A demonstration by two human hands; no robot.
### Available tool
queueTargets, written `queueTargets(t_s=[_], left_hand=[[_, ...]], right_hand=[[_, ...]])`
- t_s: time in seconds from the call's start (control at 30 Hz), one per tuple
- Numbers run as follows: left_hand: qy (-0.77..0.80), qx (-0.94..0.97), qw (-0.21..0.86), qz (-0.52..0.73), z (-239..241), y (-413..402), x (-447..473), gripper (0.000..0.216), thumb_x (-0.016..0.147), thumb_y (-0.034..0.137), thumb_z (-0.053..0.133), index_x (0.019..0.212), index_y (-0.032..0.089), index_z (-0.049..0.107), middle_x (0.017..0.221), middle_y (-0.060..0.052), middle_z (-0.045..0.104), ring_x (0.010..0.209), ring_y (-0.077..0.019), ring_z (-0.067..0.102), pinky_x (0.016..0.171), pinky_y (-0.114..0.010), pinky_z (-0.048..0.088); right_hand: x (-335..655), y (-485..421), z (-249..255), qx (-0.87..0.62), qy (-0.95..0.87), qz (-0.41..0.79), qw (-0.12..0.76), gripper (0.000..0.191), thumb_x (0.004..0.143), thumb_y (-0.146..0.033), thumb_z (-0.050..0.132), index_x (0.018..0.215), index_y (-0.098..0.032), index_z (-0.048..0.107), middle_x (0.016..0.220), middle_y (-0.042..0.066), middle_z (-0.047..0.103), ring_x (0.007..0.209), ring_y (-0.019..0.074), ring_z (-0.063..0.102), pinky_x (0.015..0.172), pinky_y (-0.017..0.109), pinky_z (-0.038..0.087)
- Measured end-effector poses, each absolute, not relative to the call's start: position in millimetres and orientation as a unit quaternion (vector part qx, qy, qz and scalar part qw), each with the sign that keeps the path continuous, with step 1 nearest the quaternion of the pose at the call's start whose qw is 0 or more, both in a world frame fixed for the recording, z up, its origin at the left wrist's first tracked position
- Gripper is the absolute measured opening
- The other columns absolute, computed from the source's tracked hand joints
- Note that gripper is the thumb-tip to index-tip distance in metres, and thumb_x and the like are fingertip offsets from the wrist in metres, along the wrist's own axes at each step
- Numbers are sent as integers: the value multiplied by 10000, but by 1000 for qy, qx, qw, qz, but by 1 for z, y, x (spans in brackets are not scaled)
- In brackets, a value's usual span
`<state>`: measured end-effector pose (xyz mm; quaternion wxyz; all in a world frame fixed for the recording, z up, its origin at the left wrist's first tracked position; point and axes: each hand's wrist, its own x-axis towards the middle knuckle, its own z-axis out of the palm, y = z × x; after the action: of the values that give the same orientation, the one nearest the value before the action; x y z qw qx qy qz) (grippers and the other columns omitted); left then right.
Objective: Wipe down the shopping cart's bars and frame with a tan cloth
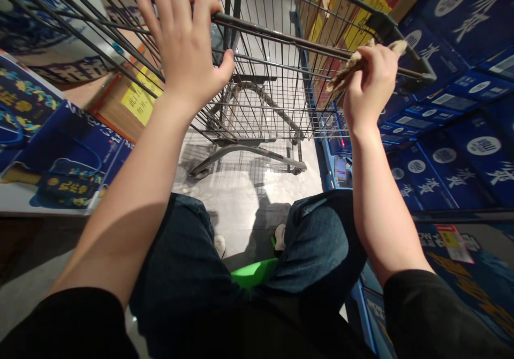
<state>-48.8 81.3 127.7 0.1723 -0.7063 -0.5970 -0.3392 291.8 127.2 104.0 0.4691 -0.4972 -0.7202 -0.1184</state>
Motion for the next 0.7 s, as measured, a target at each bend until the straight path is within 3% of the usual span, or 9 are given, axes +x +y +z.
queueTargets(t_s=[0.17, 0.37, 0.53, 0.63, 0.7], left_hand=[[-592, -709, 180, -338, 127, 84, -49, 449, 896, 461, 615, 1284, 260, 514, 1365, -110, 460, 1388, -415, 357, 1263, -639, -9], [-592, -712, 179, -332, 127, 80, -49, 456, 957, 530, 548, 1318, 253, 513, 1381, -124, 464, 1392, -403, 355, 1265, -642, -7], [-593, -708, 176, -341, 126, 81, -48, 444, 928, 493, 589, 1296, 257, 510, 1378, -118, 462, 1384, -401, 351, 1260, -643, -27], [-582, -711, 177, -353, 124, 83, -50, 445, 913, 490, 607, 1280, 260, 505, 1369, -107, 456, 1391, -403, 337, 1259, -643, -39], [-578, -711, 181, -358, 123, 84, -51, 452, 902, 492, 619, 1272, 260, 506, 1364, -104, 454, 1396, -408, 331, 1258, -643, -38]], right_hand=[[265, 109, 115, -432, -797, -73, 417, 517, 851, -131, 476, 1292, -385, 565, 1446, 0, 573, 1455, 259, 418, 1279, 540, 260], [308, 132, 113, -526, -707, -61, 470, 343, 903, -171, 428, 1160, -329, 594, 1289, 92, 613, 1361, 327, 465, 1227, 613, 247], [304, 134, 109, -535, -690, -82, 480, 338, 866, -109, 425, 1076, -305, 604, 1188, 94, 625, 1287, 311, 504, 1205, 594, 297], [275, 116, 111, -492, -737, -101, 453, 457, 798, -88, 473, 1180, -288, 622, 1288, 71, 628, 1334, 293, 507, 1233, 580, 307], [257, 105, 114, -460, -774, -96, 424, 534, 812, -112, 484, 1278, -350, 591, 1412, 10, 591, 1423, 275, 454, 1270, 575, 273]])
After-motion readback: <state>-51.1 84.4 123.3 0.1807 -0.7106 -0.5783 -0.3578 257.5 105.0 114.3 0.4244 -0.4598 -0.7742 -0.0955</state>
